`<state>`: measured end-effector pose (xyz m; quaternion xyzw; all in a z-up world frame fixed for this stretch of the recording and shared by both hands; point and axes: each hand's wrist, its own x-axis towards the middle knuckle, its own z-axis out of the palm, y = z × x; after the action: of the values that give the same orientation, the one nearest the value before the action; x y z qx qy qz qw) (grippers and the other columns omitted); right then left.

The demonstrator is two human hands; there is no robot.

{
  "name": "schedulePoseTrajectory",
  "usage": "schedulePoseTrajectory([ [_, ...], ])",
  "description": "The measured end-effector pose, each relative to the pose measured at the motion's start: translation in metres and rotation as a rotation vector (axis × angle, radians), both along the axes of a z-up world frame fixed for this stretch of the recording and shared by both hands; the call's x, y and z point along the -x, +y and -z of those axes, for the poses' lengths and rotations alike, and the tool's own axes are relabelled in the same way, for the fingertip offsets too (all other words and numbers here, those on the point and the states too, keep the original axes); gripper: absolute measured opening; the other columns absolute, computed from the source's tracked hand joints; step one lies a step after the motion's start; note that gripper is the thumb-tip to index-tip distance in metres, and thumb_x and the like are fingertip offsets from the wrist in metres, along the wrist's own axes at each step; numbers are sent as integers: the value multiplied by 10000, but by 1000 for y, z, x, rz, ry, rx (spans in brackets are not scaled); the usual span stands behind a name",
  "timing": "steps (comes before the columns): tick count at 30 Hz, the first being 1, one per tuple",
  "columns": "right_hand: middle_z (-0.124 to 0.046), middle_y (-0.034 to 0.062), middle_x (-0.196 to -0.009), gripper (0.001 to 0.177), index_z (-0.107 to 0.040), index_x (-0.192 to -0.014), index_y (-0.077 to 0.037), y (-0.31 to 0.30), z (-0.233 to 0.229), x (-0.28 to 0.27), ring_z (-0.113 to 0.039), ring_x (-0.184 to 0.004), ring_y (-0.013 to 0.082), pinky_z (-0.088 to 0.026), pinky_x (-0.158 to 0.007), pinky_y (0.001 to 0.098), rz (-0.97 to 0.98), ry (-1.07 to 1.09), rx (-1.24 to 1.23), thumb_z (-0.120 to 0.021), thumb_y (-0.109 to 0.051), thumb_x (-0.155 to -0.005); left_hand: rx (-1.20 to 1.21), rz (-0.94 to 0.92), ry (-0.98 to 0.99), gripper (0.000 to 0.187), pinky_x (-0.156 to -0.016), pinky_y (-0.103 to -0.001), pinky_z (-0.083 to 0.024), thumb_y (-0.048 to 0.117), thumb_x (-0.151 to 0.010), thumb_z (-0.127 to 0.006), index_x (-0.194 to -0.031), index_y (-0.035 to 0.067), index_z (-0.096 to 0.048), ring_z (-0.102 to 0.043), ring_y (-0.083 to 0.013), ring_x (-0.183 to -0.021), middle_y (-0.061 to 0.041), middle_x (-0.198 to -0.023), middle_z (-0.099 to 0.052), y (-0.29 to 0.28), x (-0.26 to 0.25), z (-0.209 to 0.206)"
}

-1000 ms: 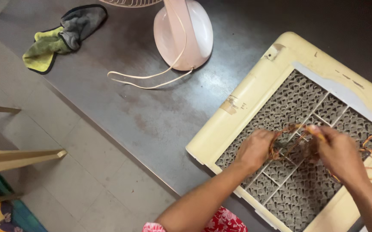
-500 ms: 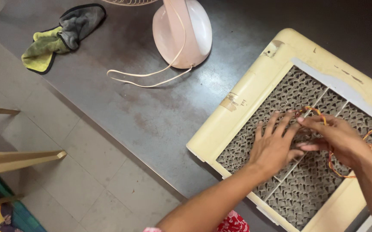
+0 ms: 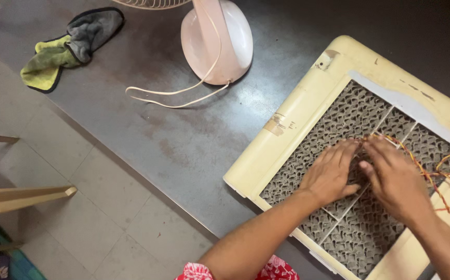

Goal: The person uses a screwdriver to pry and adjust the metal frame of an air cooler filter. They then pick up a tangled orange wire, untangle it, and use the screwdriver to cut and strip the wire ends.

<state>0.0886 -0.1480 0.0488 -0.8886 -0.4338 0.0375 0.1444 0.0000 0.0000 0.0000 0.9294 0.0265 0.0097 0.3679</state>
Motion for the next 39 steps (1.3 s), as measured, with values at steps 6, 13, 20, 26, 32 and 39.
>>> schedulePoseTrajectory([
  [6, -573, 173, -1454, 416, -596, -1339, -8, -17, 30, -1, -492, -1417, 349, -393, -1157, 437, 28, 165, -105, -537, -241, -1001, -26, 40, -5, 1063, -1294, -428, -248, 442, -726, -836, -1560, 34, -318, -347, -295, -1524, -131, -1594, -425, 4, 4, 12],
  [13, -580, 135, -1497, 435, -588, -1371, -52, -7, 5, 30, -549, -1346, 297, -447, -1108, 400, 254, 181, -174, -566, -286, -1006, -17, 3, 83, 1133, -1266, -444, -227, 415, -663, -880, -1567, 56, -300, -347, -299, -1499, -134, -1567, -431, 0, 2, 0],
  [20, -406, 284, -1595, 659, -456, -1508, 66, -23, 26, -3, -346, -1484, 424, -262, -1201, 486, 274, 209, -173, -471, -441, -1086, 19, -32, 139, 1202, -1255, -445, -232, 360, -618, -929, -1566, 32, -266, -335, -355, -1491, -201, -1567, -418, -3, 1, -2],
  [26, -565, 232, -1422, 455, -525, -1507, 29, -103, 76, 0, -539, -1328, 312, -403, -1182, 424, 513, 364, -543, -463, -174, -1105, 16, -7, 153, 1184, -1249, -463, -216, 369, -629, -935, -1551, 32, -274, -313, -362, -1497, -227, -1571, -392, -2, 0, -2],
  [32, -602, 229, -1337, 421, -559, -1398, 34, -213, 155, -2, -591, -1217, 297, -455, -1070, 401, 1666, 381, -674, -559, -186, -1040, 20, -25, 143, 1161, -1264, -487, -183, 262, -631, -933, -1563, 41, -278, -299, -344, -1514, -173, -1547, -446, -6, 0, -9],
  [39, -645, 226, -1238, 397, -599, -1272, 41, -200, 203, 4, -650, -1087, 280, -516, -941, 374, 1891, 558, -601, -670, -200, -965, 44, -62, 174, 1158, -1269, -480, -184, 232, -589, -945, -1543, 57, -312, -299, -343, -1511, -180, -1547, -441, -6, 1, -12],
])
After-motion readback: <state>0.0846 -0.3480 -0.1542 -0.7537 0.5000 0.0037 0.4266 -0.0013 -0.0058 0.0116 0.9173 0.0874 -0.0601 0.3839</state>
